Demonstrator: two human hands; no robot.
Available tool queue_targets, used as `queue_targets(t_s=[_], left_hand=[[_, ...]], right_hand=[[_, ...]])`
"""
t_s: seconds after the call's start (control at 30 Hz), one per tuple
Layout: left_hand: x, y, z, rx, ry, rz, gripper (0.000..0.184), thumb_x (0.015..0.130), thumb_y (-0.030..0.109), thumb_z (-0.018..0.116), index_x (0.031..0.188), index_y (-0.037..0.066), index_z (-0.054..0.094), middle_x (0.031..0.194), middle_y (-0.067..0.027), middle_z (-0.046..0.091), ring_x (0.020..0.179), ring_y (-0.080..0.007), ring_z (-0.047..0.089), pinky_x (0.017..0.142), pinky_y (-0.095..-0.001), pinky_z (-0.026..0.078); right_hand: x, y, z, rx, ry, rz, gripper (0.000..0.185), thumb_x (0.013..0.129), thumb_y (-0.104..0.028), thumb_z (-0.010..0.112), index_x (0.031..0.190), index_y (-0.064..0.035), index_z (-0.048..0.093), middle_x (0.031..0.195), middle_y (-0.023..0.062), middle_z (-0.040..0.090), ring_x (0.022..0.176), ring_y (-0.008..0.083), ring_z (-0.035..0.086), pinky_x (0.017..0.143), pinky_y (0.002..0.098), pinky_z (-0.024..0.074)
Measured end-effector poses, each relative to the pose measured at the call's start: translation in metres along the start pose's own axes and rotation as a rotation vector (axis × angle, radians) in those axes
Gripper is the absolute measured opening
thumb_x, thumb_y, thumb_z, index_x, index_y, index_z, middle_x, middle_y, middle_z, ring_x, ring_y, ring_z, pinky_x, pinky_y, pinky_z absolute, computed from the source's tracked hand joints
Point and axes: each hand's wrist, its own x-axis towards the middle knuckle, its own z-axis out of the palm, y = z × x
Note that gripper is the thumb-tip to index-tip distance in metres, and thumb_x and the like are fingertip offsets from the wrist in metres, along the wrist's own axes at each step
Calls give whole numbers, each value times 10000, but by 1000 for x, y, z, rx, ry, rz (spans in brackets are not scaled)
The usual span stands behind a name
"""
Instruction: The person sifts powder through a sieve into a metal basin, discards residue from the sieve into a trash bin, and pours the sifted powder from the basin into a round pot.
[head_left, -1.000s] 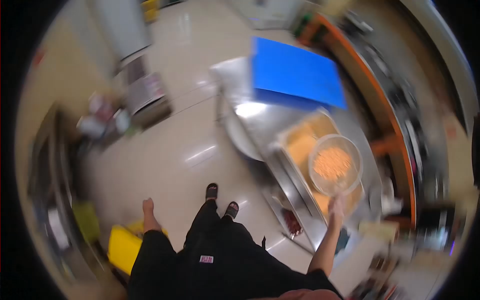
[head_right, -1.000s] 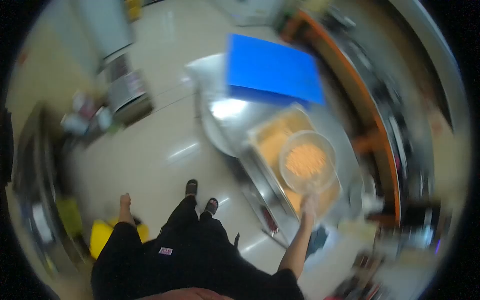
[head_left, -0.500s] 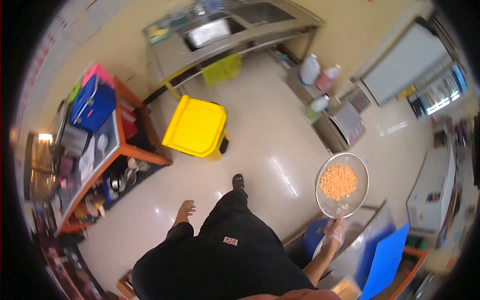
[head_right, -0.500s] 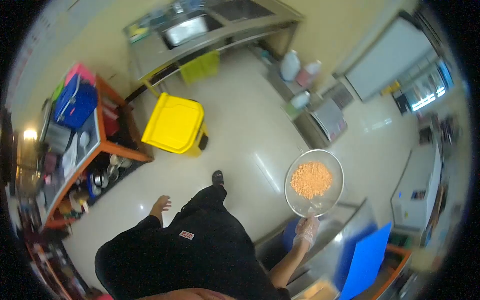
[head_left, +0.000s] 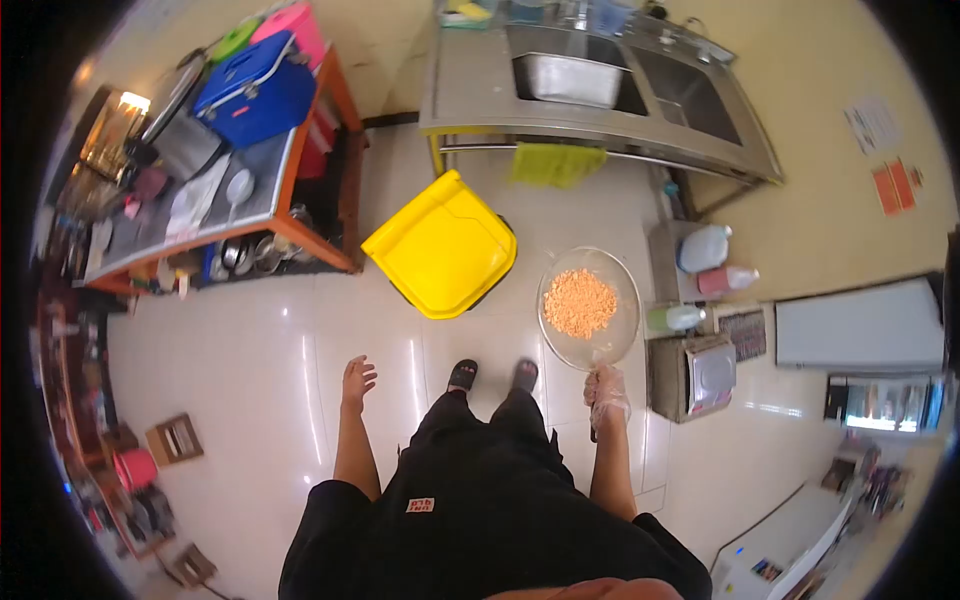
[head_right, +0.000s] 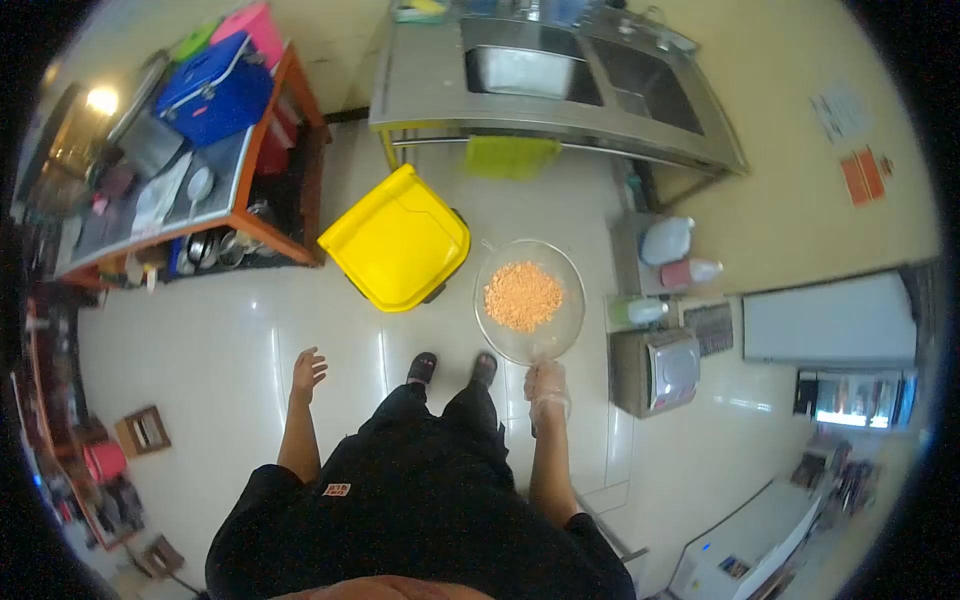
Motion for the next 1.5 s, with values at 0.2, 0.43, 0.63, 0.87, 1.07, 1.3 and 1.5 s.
queue_targets(t_s=[0.2,0.43,0.63,0.87,1.07,1.3,1.5], left_hand=[[-71,-98,1,-140,303,-152,521,971,477,517,1374,149,484,1267,-128,600,1096,-283,604,889,-463,498],[-203,-271,88,-390,367,-591,532,967,483,496,1388,161,446,1222,-100,605,997,-275,597,861,-449,485],[-264,-255,164,-584,303,-641,566,973,493,482,1419,148,430,1281,-126,582,1005,-278,597,887,-460,467],[-141,-172,180,-472,364,-229,489,992,446,521,1382,159,458,1193,-106,639,981,-241,646,819,-438,514],[-128,-117,162,-428,383,-125,436,1015,394,487,1384,164,466,1186,-107,633,988,-239,644,827,-412,515],[-195,-200,172,-566,516,-274,463,1017,387,475,1420,162,431,1224,-122,623,998,-253,643,835,-416,508],[-265,-338,236,-762,540,-676,458,995,445,479,1375,191,446,1138,-83,650,859,-238,648,711,-414,515]], right_hand=[[102,-23,-16,-169,-167,-67,304,986,-391,548,759,-195,493,545,-44,417,405,86,383,362,274,277],[159,-88,-7,-362,-240,-25,223,980,-338,542,822,-187,495,565,-39,428,404,96,377,354,272,263],[185,-106,-13,-529,-256,7,305,967,-378,532,839,-103,564,599,14,480,444,128,447,388,278,329],[268,-79,30,-1179,-362,-679,342,973,-363,480,957,-54,628,888,160,645,888,284,636,722,403,495],[277,-69,203,-1658,-592,-904,341,935,-181,487,1207,-23,618,1126,269,655,1099,412,617,953,483,478],[259,-32,279,-1700,-668,-1273,512,910,-25,440,1418,-70,490,1072,234,681,1020,407,652,914,478,501],[237,-13,273,-1484,-547,-1268,650,858,35,459,1479,-154,441,1095,236,677,1031,401,652,943,455,499]])
